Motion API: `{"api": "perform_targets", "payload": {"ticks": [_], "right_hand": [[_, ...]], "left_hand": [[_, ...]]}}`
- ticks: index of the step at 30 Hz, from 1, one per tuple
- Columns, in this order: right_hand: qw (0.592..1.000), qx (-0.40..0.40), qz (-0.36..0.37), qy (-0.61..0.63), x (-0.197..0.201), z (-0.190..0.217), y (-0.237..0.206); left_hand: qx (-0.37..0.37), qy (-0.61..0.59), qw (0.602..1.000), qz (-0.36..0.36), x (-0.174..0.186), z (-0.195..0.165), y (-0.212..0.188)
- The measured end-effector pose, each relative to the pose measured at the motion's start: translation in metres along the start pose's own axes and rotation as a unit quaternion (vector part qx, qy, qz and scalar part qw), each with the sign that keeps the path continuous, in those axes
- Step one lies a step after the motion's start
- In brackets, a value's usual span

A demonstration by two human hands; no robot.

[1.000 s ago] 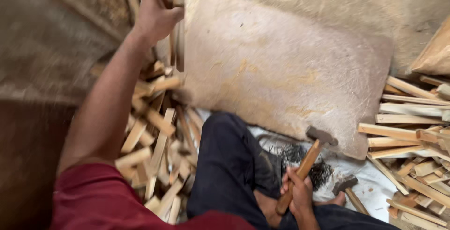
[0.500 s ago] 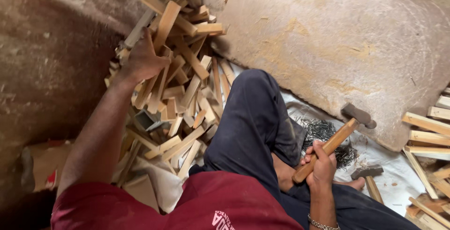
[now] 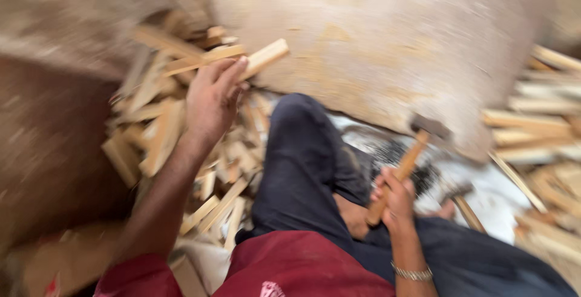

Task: The person sits on the floor and repeatedly hammers nails into small wooden blocks using a hammer. They pick up each block, place it on a work surface, drive a nail in, and then toss the block aside.

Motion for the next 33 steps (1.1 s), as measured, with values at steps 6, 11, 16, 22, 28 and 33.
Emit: {"api": "perform_targets", "payload": {"ticks": [6, 11, 16, 22, 28, 33], "right_hand": [[0.997, -0.039, 0.012, 0.068, 0.010, 0.015, -0.014], [0.992, -0.044, 0.044, 0.111, 0.009, 0.030, -0.022], [0.990, -0.045, 0.043, 0.125, 0.010, 0.032, -0.021], [0.989, -0.061, 0.033, 0.130, 0.008, 0.031, -0.020], [0.993, -0.029, 0.030, 0.111, 0.009, 0.033, -0.022], [0.998, 0.004, -0.012, 0.058, 0.013, 0.029, -0.032]], "left_hand": [[-0.077, -0.188, 0.973, 0.106, -0.157, -0.099, 0.050], [-0.088, -0.150, 0.967, 0.185, -0.266, -0.135, 0.070], [-0.075, -0.152, 0.972, 0.160, -0.296, -0.132, 0.067], [-0.038, -0.157, 0.969, 0.189, -0.292, -0.142, 0.036], [-0.155, -0.164, 0.856, 0.466, -0.310, -0.203, -0.053], [-0.178, -0.202, 0.859, 0.435, -0.338, -0.218, -0.072]]}}
Point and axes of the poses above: each hand's wrist, its own y-axis towards the middle knuckle, its own x-axis out of the back of the hand, z = x × y, the point moved 4 cm from there along y, towards the middle knuckle, and after that the axes turned 2 degrees about -y, right-handed, at the moved point
